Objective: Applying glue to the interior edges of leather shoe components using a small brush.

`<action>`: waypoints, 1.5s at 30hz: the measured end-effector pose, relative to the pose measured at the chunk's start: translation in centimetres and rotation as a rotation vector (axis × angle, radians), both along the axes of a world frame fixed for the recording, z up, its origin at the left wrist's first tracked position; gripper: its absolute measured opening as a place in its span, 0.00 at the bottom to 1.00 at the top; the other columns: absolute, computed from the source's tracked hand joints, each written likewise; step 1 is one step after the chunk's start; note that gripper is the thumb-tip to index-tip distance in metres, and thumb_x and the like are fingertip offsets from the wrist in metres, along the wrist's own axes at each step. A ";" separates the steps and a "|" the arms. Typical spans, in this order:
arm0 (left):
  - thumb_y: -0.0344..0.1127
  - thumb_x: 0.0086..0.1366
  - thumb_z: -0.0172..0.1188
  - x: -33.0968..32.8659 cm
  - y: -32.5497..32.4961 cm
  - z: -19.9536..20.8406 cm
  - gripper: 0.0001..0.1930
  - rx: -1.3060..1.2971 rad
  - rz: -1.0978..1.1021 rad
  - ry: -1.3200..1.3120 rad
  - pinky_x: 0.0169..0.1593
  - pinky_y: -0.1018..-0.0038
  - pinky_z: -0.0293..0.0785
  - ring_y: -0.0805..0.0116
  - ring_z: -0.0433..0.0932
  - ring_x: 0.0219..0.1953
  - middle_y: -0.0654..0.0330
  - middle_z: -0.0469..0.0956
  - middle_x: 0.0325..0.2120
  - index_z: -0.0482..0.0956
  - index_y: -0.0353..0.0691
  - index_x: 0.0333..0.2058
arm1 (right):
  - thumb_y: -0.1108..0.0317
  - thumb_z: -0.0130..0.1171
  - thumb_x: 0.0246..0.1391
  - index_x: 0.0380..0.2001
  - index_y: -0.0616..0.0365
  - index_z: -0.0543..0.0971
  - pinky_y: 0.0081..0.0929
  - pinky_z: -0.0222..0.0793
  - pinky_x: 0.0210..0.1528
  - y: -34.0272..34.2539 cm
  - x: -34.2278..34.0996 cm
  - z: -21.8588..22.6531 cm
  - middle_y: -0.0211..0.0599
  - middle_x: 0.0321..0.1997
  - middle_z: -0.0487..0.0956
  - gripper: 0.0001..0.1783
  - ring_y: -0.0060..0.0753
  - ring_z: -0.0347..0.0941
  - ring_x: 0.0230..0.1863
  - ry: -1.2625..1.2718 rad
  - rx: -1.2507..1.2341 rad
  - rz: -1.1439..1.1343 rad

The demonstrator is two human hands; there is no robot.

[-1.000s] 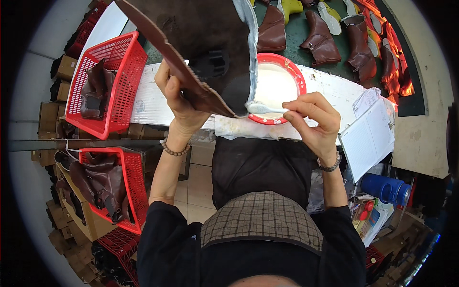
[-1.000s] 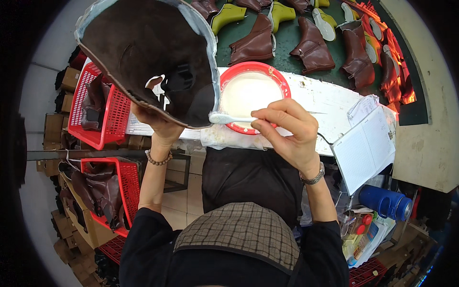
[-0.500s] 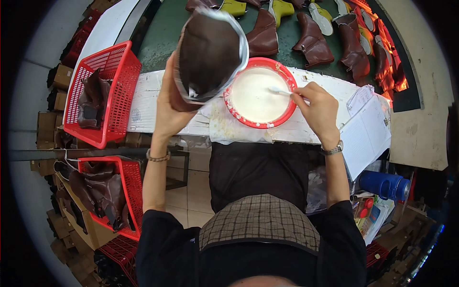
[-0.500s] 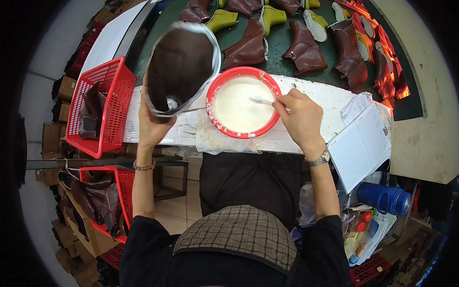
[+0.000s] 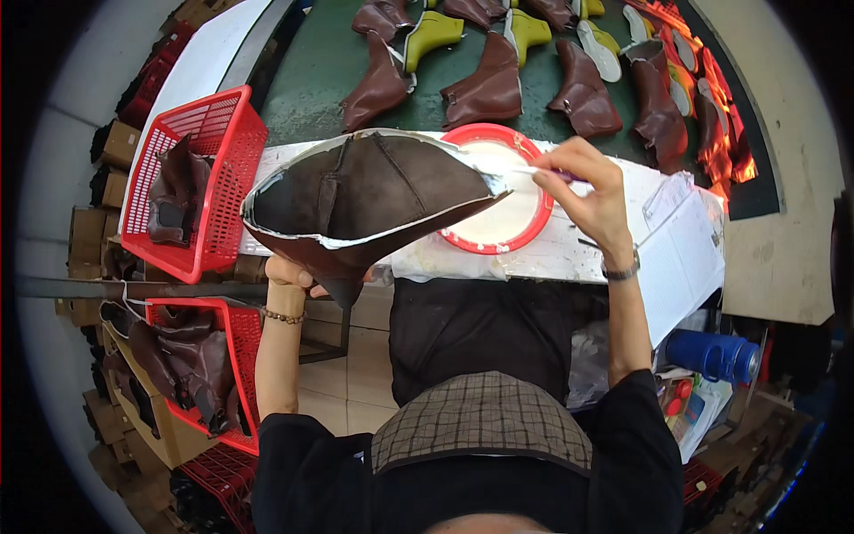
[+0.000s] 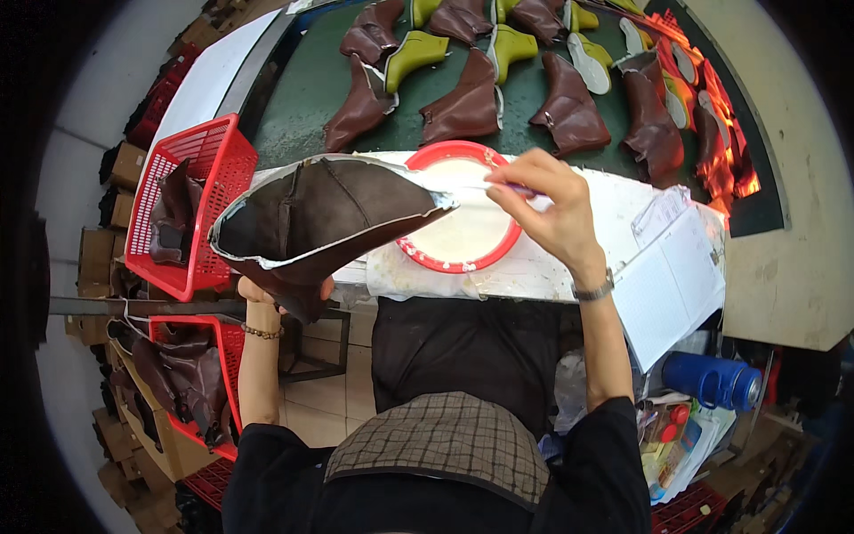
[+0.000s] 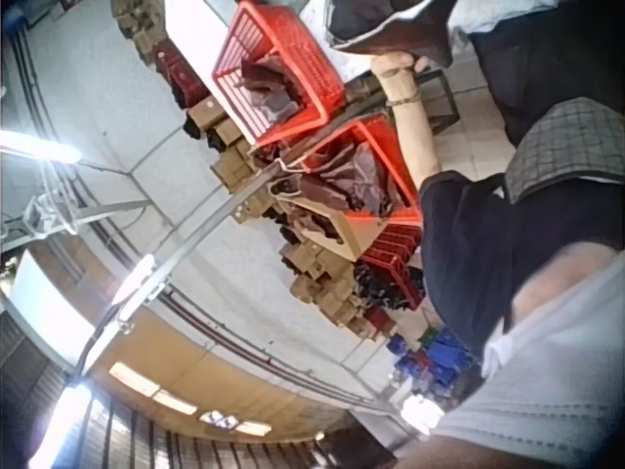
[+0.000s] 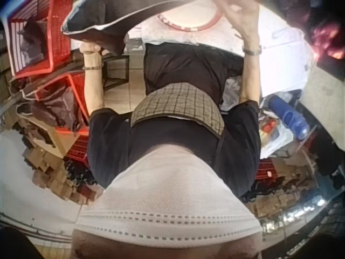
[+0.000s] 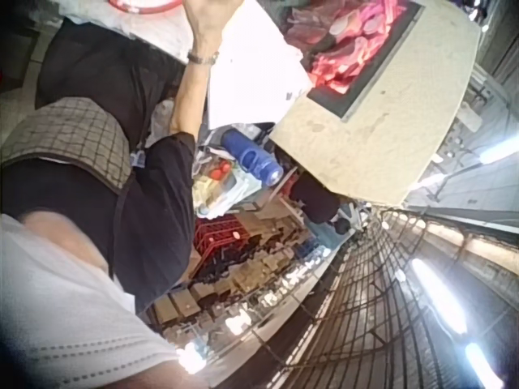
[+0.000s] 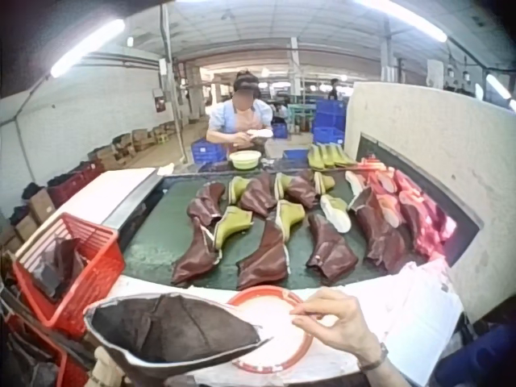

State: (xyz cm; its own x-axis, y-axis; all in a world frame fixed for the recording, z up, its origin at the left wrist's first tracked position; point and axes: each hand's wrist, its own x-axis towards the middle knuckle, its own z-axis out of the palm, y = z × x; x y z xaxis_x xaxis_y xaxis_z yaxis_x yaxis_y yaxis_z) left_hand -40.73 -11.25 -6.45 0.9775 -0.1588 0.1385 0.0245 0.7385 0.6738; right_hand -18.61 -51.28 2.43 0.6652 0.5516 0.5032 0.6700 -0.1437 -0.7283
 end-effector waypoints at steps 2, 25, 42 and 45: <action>0.16 0.48 0.64 0.4 -0.9 1.1 0.52 -0.026 0.031 -0.085 0.16 0.69 0.59 0.57 0.72 0.21 0.37 0.74 0.56 0.54 0.39 0.73 | 0.76 0.71 0.53 0.37 0.60 0.87 0.19 0.70 0.31 -0.1 0.2 -0.2 0.33 0.33 0.82 0.08 0.20 0.76 0.30 0.029 0.007 -0.031; 0.14 0.44 0.61 3.0 -9.4 3.2 0.33 -0.252 -0.583 0.419 0.15 0.68 0.60 0.57 0.73 0.18 0.37 0.79 0.50 0.72 0.21 0.55 | 0.69 0.73 0.49 0.35 0.53 0.88 0.26 0.60 0.46 6.1 1.7 5.7 0.27 0.34 0.83 0.08 0.24 0.75 0.37 -0.343 -0.145 0.354; 0.14 0.44 0.64 0.0 -1.8 3.2 0.41 0.000 0.033 0.194 0.17 0.70 0.64 0.61 0.75 0.20 0.39 0.80 0.46 0.67 0.26 0.62 | 0.78 0.69 0.54 0.39 0.63 0.87 0.19 0.71 0.38 -1.1 -1.1 -2.1 0.34 0.36 0.82 0.09 0.23 0.77 0.37 0.151 0.051 -0.016; 0.13 0.40 0.66 1.7 -4.0 7.9 0.44 0.180 0.421 0.633 0.22 0.73 0.69 0.71 0.76 0.22 0.54 0.81 0.34 0.68 0.31 0.62 | 0.77 0.66 0.58 0.43 0.65 0.86 0.17 0.68 0.35 -0.9 -1.1 -3.7 0.30 0.33 0.79 0.10 0.19 0.72 0.33 0.241 0.113 -0.079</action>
State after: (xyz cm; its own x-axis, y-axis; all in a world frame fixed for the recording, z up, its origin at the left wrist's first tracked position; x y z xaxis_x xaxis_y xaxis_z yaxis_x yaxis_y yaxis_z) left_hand -39.05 -15.27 1.47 0.8448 0.2763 -0.4583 0.1857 0.6518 0.7353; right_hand -19.75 -52.14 -1.32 0.8122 0.4422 0.3806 0.4652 -0.0972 -0.8799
